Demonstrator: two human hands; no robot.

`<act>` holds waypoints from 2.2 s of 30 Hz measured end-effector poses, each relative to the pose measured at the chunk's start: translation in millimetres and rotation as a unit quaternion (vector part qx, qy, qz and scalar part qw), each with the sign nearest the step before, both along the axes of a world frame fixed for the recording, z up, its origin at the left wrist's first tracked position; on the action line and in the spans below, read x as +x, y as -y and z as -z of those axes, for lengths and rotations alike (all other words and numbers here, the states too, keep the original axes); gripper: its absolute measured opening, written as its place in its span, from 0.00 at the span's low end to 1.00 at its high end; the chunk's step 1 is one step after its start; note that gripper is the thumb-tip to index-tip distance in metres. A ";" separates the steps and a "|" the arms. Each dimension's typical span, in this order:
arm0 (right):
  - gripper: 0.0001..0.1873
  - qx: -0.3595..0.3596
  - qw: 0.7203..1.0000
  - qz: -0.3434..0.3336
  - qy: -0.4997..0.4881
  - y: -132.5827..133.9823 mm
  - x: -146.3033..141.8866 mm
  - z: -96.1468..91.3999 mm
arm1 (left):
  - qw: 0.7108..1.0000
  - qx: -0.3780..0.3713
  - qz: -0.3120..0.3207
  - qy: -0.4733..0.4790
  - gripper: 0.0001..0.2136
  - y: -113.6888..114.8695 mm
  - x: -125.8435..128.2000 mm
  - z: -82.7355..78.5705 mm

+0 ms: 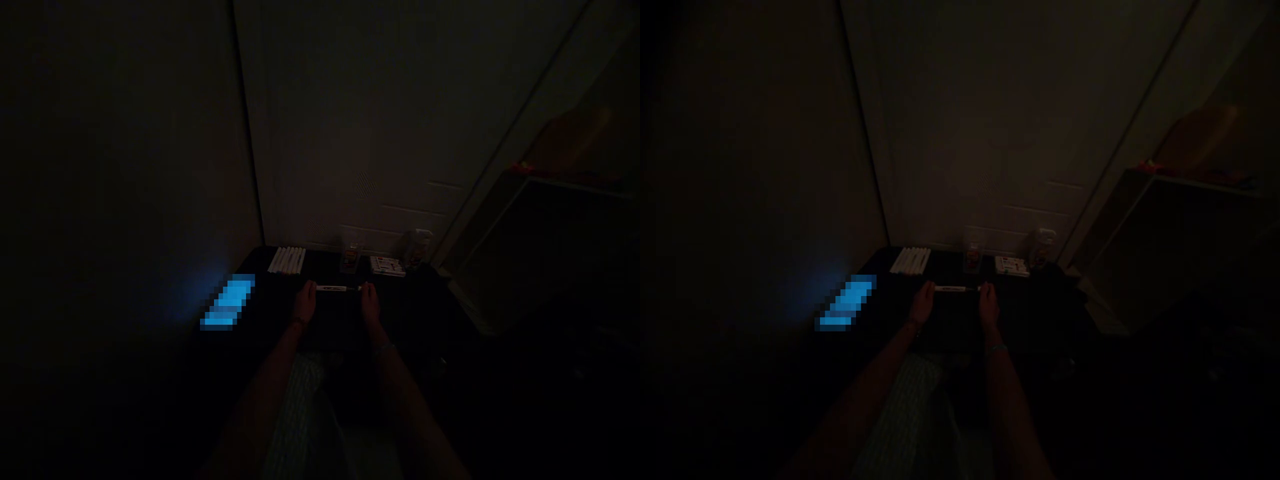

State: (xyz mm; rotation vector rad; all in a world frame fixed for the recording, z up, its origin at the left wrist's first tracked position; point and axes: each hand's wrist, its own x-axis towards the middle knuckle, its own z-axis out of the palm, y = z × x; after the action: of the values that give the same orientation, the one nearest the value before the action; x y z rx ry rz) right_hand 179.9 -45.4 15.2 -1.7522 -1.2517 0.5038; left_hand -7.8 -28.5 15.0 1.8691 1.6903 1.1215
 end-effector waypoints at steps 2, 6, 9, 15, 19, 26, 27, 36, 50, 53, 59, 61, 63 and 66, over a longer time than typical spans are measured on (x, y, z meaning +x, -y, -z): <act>0.25 -0.008 1.000 -0.007 0.008 0.5 -0.8 -0.5 | 1.000 -0.004 0.001 -0.002 0.17 0.3 -0.2 -0.5; 0.24 -0.026 0.998 -0.037 0.035 2.5 -2.7 -1.7 | 1.000 -0.008 0.017 -0.015 0.17 1.4 0.6 -0.6; 0.22 -0.028 0.997 -0.051 0.047 3.4 -2.8 -1.7 | 0.999 -0.023 0.030 -0.034 0.15 3.5 2.3 -1.8; 0.23 -0.036 0.996 -0.060 0.054 0.7 -0.6 1.1 | 0.995 -0.048 0.041 -0.071 0.12 10.0 5.0 -8.7; 0.23 -0.035 0.996 -0.058 0.066 -0.8 0.3 3.0 | 0.995 -0.046 0.048 -0.071 0.11 11.2 4.6 -10.7; 0.22 -0.030 0.987 -0.084 0.134 0.5 -0.7 6.9 | 0.997 -0.007 0.057 -0.048 0.12 9.3 3.1 -6.2; 0.22 -0.031 0.986 -0.082 0.143 0.5 -1.2 7.2 | 0.997 -0.003 0.059 -0.047 0.12 9.3 3.2 -5.8; 0.23 -0.036 0.993 -0.066 0.095 1.1 -1.3 0.8 | 0.997 -0.012 0.061 -0.054 0.12 11.1 4.7 -9.2; 0.23 -0.038 0.997 -0.068 0.019 1.1 1.1 -0.9 | 0.996 -0.061 0.049 0.031 0.15 2.0 2.4 -2.0; 0.23 -0.044 0.997 -0.061 0.027 -0.6 1.7 0.7 | 0.997 -0.056 0.048 0.031 0.16 2.1 1.8 -1.2; 0.25 -0.030 0.998 -0.043 0.043 -0.4 -0.6 0.7 | 0.999 -0.033 0.028 0.023 0.18 -0.5 2.0 1.7; 0.27 -0.026 0.998 -0.036 0.042 0.9 -2.1 -1.4 | 0.999 -0.031 0.015 0.026 0.20 -2.4 2.1 3.5; 0.28 -0.028 0.998 -0.031 0.042 2.4 -3.2 -4.0 | 0.999 -0.033 0.006 0.036 0.21 -4.1 1.9 5.1; 0.30 -0.039 0.997 -0.036 0.054 4.1 -4.4 -6.9 | 0.998 -0.034 0.013 0.049 0.23 -5.2 0.8 6.4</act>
State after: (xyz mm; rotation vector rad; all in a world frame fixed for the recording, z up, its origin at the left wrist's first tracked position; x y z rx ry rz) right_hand 175.5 -49.5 22.1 -1.8266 -1.3917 0.5109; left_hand -7.0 -23.3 8.5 1.7610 1.6249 1.1125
